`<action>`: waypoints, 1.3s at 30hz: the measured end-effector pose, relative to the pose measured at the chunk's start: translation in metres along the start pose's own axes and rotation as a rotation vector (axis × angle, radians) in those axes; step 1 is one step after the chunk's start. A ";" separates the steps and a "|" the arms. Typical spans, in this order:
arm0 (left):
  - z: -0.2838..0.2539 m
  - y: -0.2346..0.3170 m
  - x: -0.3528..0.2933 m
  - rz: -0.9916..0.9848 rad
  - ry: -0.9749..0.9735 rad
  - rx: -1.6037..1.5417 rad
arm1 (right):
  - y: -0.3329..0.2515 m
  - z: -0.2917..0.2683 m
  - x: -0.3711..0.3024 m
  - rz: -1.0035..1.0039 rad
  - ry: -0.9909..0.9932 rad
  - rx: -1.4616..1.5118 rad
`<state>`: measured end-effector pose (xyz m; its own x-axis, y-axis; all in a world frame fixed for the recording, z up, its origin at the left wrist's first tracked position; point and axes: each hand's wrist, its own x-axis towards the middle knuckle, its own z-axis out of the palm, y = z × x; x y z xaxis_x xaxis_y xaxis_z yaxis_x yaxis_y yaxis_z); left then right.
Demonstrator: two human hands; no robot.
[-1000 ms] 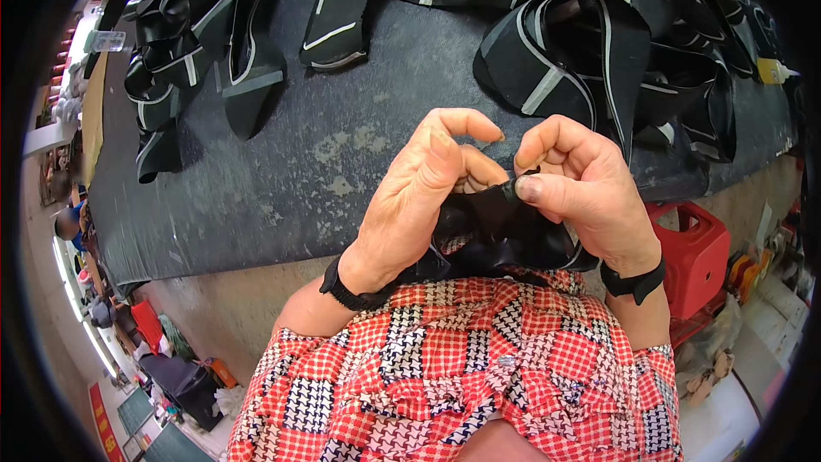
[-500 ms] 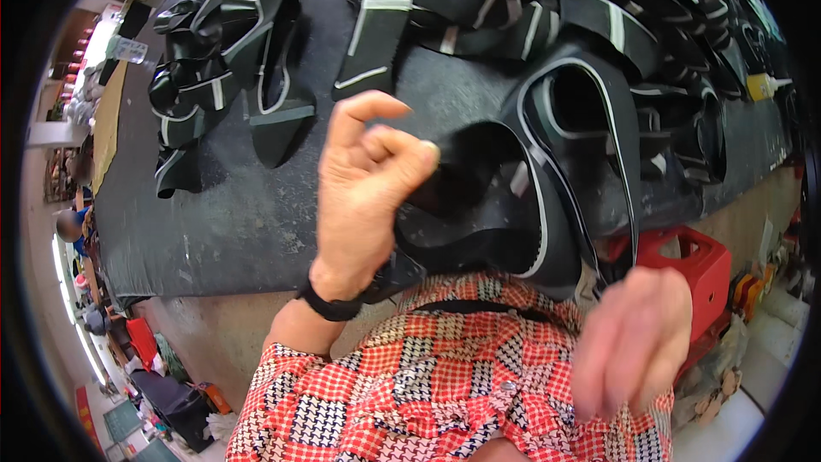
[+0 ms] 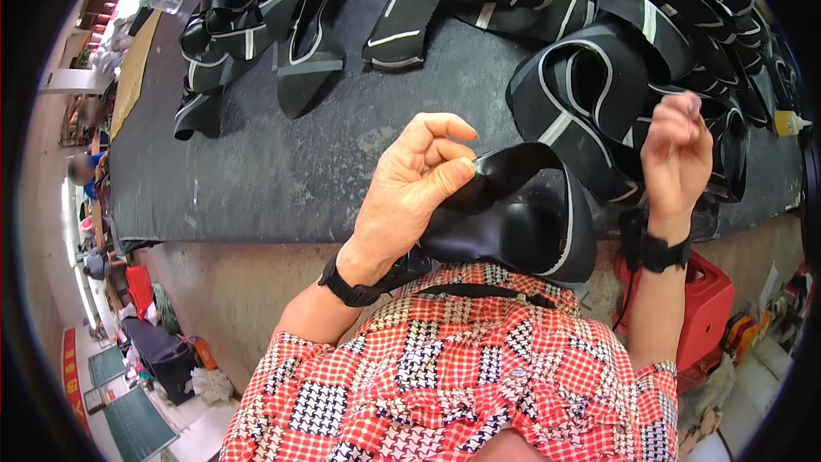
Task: Assemble shoe upper components by folding edges and applying adhesive from a bottle to join the parts.
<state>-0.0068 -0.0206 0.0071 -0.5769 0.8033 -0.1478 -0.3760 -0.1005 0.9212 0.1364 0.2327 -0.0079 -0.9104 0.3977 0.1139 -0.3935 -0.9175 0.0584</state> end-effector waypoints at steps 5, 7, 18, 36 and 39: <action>0.011 -0.008 -0.009 -0.066 0.111 0.116 | -0.042 -0.018 0.009 -0.179 0.173 -0.488; 0.015 -0.012 -0.012 -0.090 0.156 0.123 | -0.024 -0.015 0.009 -0.191 0.275 -1.121; 0.035 -0.010 -0.022 -0.117 0.223 0.073 | 0.012 0.015 -0.011 -0.581 -0.003 -1.969; 0.041 -0.003 -0.025 -0.027 -0.024 0.140 | 0.071 0.031 -0.013 0.757 0.058 -1.262; 0.039 -0.001 -0.023 -0.091 -0.083 0.086 | 0.067 0.032 -0.012 0.759 0.100 -1.290</action>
<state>0.0352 -0.0162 0.0237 -0.4802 0.8529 -0.2050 -0.3586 0.0225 0.9332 0.1251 0.1667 0.0268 -0.9279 -0.1167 -0.3540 0.3727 -0.2975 -0.8790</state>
